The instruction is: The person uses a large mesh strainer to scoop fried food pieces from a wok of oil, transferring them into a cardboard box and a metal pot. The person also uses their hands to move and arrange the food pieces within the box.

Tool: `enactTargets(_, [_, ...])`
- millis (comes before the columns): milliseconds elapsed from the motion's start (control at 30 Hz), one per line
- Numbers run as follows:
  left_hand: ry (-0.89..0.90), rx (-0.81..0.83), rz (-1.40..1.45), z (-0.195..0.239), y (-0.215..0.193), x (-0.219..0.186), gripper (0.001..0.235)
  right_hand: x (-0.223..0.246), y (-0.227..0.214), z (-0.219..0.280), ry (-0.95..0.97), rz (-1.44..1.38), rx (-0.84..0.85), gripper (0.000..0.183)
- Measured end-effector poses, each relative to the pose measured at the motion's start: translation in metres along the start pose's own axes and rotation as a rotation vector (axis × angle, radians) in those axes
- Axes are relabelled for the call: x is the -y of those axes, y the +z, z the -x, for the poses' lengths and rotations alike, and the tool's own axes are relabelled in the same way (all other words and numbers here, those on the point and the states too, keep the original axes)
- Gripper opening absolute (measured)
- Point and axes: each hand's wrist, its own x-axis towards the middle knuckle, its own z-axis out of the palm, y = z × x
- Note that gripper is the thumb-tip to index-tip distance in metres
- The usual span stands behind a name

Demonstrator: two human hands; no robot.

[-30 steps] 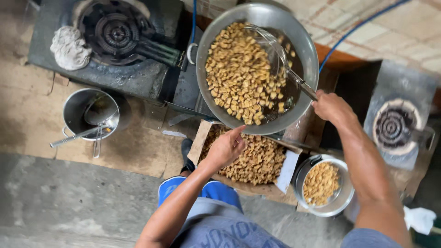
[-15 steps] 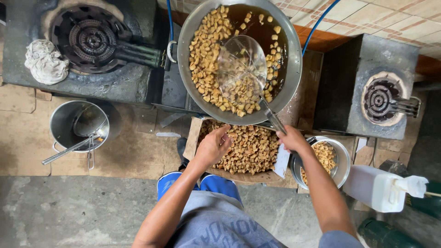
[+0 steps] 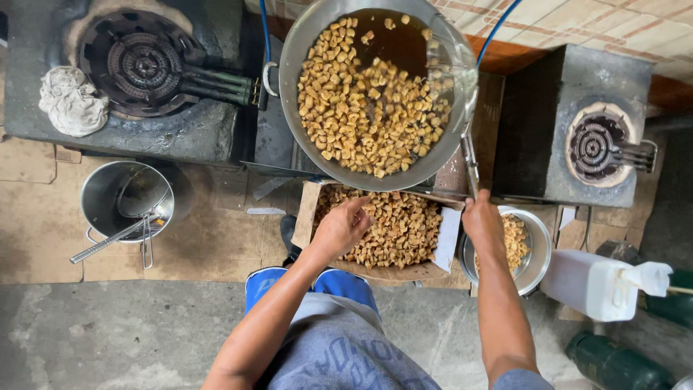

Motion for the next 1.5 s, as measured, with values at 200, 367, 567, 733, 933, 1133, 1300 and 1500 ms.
enactTargets(200, [0.018,0.048,-0.002,0.0,0.0,0.001,0.047,-0.037,0.071,-0.047,0.019,-0.005,-0.082,0.034])
enactTargets(367, [0.0,0.011,0.011,0.006,-0.002,0.008,0.045,-0.016,0.129,-0.027,0.224,-0.594,0.353,0.023])
enactTargets(567, [-0.061,0.004,-0.034,0.016,-0.002,0.012,0.044,0.052,0.172,0.001,0.267,-1.147,0.612,0.017])
enactTargets(733, [-0.121,0.02,-0.051,0.028,0.001,0.016,0.045,0.108,0.209,-0.023,0.199,-1.431,0.666,0.018])
enactTargets(933, [-0.088,-0.042,-0.135,0.032,0.009,0.025,0.045,0.125,0.228,-0.044,0.009,-1.587,0.644,0.026])
enactTargets(1133, [-0.046,0.003,-0.173,0.027,0.041,0.034,0.042,0.106,0.199,0.008,0.028,-1.616,0.572,0.02])
enactTargets(1300, [-0.11,0.055,-0.154,0.045,0.087,0.064,0.049,0.08,0.204,0.052,-0.079,-1.557,0.494,0.018])
enactTargets(1500, [-0.233,0.121,-0.071,0.064,0.143,0.098,0.06,0.056,0.231,0.074,-0.15,-1.512,0.475,0.022])
